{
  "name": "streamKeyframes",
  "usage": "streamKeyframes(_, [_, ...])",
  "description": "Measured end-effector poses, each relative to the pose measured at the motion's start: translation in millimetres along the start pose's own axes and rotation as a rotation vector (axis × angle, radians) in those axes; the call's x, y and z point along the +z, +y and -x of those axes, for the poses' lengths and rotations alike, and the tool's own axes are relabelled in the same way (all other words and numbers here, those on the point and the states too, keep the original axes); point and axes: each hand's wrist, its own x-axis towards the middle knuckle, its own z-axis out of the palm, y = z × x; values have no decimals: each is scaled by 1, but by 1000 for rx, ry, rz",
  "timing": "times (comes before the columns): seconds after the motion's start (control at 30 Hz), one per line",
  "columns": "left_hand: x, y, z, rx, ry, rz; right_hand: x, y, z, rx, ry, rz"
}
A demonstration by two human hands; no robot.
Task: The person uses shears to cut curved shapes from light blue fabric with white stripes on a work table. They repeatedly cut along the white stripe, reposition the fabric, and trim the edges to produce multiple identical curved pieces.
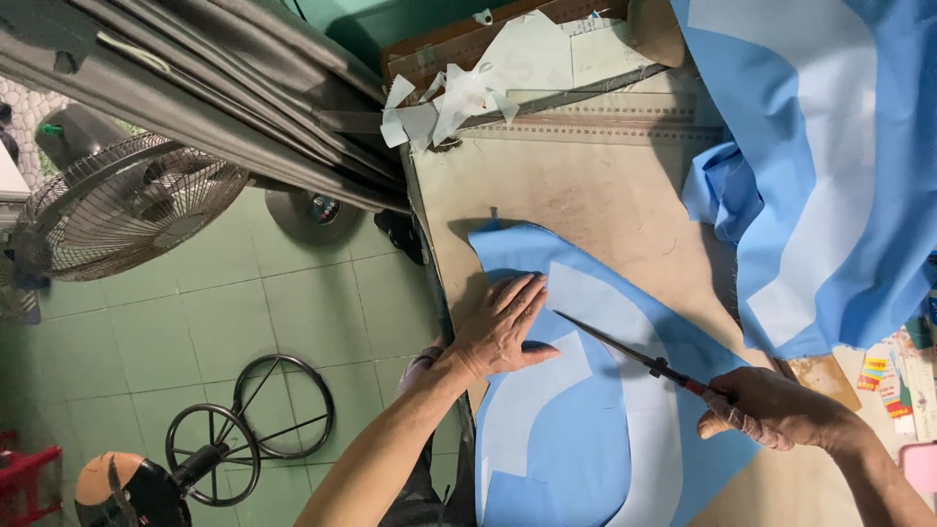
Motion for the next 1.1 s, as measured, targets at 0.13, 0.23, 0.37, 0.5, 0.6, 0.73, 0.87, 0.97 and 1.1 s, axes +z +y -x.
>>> streamKeyframes(0.13, [2, 0, 2, -4, -13, -16, 10, 19, -16, -73, 66, 13])
streamKeyframes(0.23, [1, 0, 2, -9, -19, 0, 15, 27, -24, -99, 65, -48])
streamKeyframes(0.37, [2, -1, 2, -2, 12, 17, 6, 14, -17, -108, 47, -23])
streamKeyframes(0.5, [1, -1, 2, -4, -7, 15, -5, -6, -8, 6, 13, 23])
streamKeyframes(0.6, [4, -1, 4, -14, 7, 30, -4, -4, -13, -8, 14, -96])
streamKeyframes(0.73, [3, -1, 3, -18, 8, 50, 2, 9, -25, -98, 57, -5])
streamKeyframes(0.87, [5, -1, 4, -28, 10, 42, 13, 35, -45, -281, 115, -92])
streamKeyframes(0.97, [3, -1, 3, -43, -3, 50, -1, 9, -26, -49, 9, -64])
streamKeyframes(1.1, [1, -1, 3, -46, 9, 71, 8, 24, -45, -177, 78, -17])
